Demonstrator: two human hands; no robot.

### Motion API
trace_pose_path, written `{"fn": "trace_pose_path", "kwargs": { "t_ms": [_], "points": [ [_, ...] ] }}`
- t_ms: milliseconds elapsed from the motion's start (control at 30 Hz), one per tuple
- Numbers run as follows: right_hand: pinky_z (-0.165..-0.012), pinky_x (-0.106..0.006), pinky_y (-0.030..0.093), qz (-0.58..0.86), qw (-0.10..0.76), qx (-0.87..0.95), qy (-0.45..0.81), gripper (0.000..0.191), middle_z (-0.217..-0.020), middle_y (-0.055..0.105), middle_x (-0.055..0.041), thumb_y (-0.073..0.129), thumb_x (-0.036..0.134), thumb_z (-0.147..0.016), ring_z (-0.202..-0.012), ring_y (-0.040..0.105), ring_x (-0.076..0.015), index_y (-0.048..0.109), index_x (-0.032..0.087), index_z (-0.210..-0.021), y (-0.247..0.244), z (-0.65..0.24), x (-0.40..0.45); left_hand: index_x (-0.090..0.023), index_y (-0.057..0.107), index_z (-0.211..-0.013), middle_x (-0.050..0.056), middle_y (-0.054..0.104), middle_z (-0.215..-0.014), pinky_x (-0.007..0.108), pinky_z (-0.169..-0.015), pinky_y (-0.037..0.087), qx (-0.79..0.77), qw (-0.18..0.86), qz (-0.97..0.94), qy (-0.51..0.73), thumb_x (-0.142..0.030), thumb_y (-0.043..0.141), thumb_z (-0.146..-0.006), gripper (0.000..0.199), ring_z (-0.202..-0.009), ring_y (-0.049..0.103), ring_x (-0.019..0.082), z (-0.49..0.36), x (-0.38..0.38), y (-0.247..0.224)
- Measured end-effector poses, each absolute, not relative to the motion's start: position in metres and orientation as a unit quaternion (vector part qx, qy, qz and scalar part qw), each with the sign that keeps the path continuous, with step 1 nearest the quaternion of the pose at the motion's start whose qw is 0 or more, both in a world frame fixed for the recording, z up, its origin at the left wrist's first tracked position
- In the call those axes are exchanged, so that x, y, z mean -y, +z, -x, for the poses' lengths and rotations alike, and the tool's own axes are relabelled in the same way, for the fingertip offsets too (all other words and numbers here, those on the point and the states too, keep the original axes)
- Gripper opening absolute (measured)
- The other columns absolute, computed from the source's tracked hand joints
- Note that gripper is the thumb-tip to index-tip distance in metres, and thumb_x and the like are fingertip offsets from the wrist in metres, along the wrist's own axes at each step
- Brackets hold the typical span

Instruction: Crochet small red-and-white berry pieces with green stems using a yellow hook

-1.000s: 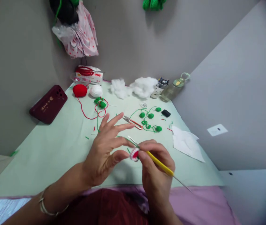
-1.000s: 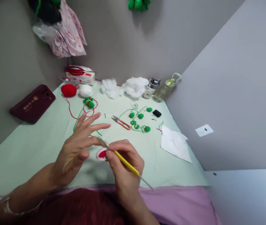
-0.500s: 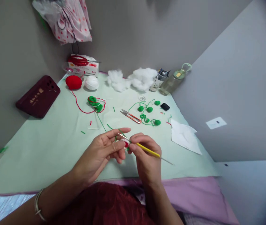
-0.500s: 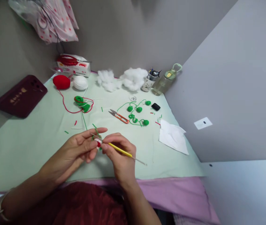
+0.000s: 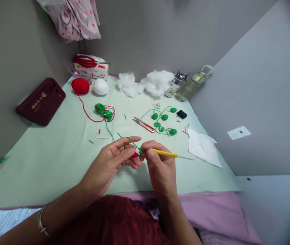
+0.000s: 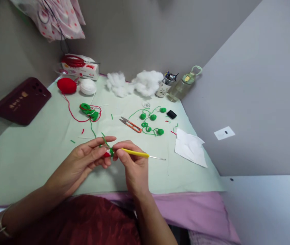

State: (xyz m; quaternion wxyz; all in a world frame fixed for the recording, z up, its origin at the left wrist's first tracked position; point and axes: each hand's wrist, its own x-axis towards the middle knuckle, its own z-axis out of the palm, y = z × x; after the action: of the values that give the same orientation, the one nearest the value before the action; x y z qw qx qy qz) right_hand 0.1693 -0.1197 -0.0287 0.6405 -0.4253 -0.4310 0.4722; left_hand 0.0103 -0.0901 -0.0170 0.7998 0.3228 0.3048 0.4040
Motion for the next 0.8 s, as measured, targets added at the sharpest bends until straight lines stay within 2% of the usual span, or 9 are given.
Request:
{"fn": "trace_pose_path", "kwargs": {
  "t_ms": [133, 267, 367, 467, 600, 800],
  "points": [
    [-0.080, -0.033, 0.054, 0.428, 0.649, 0.474, 0.413, 0.009, -0.099, 0.079, -0.0035, 0.077, 0.029, -0.092, -0.089, 0.068, -0.0177, 0.085, 0.030, -0.096, -0.031, -0.167, 0.120, -0.019, 0.079, -0.121, 0.002, 0.075, -0.072, 0.026, -0.070, 0.055, -0.306, 0.796, -0.326, 0.409, -0.036, 0.084, -0.088, 0.037, -0.069, 0.069, 0.015, -0.009, 0.091, -0.018],
    [-0.071, -0.027, 0.052, 0.410, 0.662, 0.438, 0.450, 0.008, -0.093, 0.079, -0.0006, 0.079, 0.027, -0.090, -0.072, 0.064, -0.0112, 0.085, 0.030, -0.095, -0.030, -0.166, 0.119, -0.019, 0.076, -0.126, 0.002, 0.075, -0.074, 0.027, -0.070, 0.054, -0.313, 0.794, -0.328, 0.405, -0.035, 0.085, -0.087, 0.044, -0.070, 0.068, 0.015, -0.008, 0.089, -0.018],
    [-0.066, -0.026, 0.052, 0.399, 0.671, 0.398, 0.482, 0.005, -0.086, 0.078, -0.0006, 0.082, 0.031, -0.088, -0.065, 0.062, -0.0103, 0.085, 0.027, -0.090, -0.027, -0.166, 0.117, -0.017, 0.074, -0.131, 0.002, 0.075, -0.075, 0.027, -0.072, 0.052, -0.318, 0.793, -0.333, 0.399, -0.034, 0.082, -0.089, 0.046, -0.072, 0.066, 0.015, -0.006, 0.089, -0.016],
    [-0.064, -0.027, 0.054, 0.388, 0.669, 0.398, 0.493, 0.015, -0.088, 0.078, -0.0035, 0.076, 0.037, -0.093, -0.065, 0.064, -0.0117, 0.083, 0.024, -0.089, -0.024, -0.165, 0.116, -0.016, 0.073, -0.132, 0.001, 0.074, -0.076, 0.026, -0.072, 0.050, -0.321, 0.789, -0.338, 0.400, -0.033, 0.079, -0.092, 0.044, -0.071, 0.064, 0.013, -0.004, 0.090, -0.015],
    [-0.062, -0.028, 0.056, 0.366, 0.670, 0.433, 0.478, 0.023, -0.086, 0.077, -0.0037, 0.066, 0.036, -0.100, -0.065, 0.066, -0.0132, 0.077, 0.022, -0.087, -0.021, -0.167, 0.116, -0.016, 0.072, -0.134, -0.001, 0.071, -0.073, 0.025, -0.072, 0.047, -0.327, 0.783, -0.347, 0.399, -0.033, 0.078, -0.094, 0.044, -0.070, 0.060, 0.012, -0.003, 0.091, -0.014],
    [-0.069, -0.032, 0.057, 0.399, 0.637, 0.560, 0.348, 0.024, -0.092, 0.075, -0.0041, 0.053, 0.026, -0.107, -0.074, 0.068, -0.0151, 0.074, 0.022, -0.095, -0.015, -0.173, 0.126, -0.019, 0.072, -0.134, -0.003, 0.068, -0.073, 0.025, -0.076, 0.047, -0.340, 0.752, -0.385, 0.413, -0.035, 0.076, -0.096, 0.042, -0.070, 0.058, 0.011, -0.002, 0.092, -0.016]
  ]
}}
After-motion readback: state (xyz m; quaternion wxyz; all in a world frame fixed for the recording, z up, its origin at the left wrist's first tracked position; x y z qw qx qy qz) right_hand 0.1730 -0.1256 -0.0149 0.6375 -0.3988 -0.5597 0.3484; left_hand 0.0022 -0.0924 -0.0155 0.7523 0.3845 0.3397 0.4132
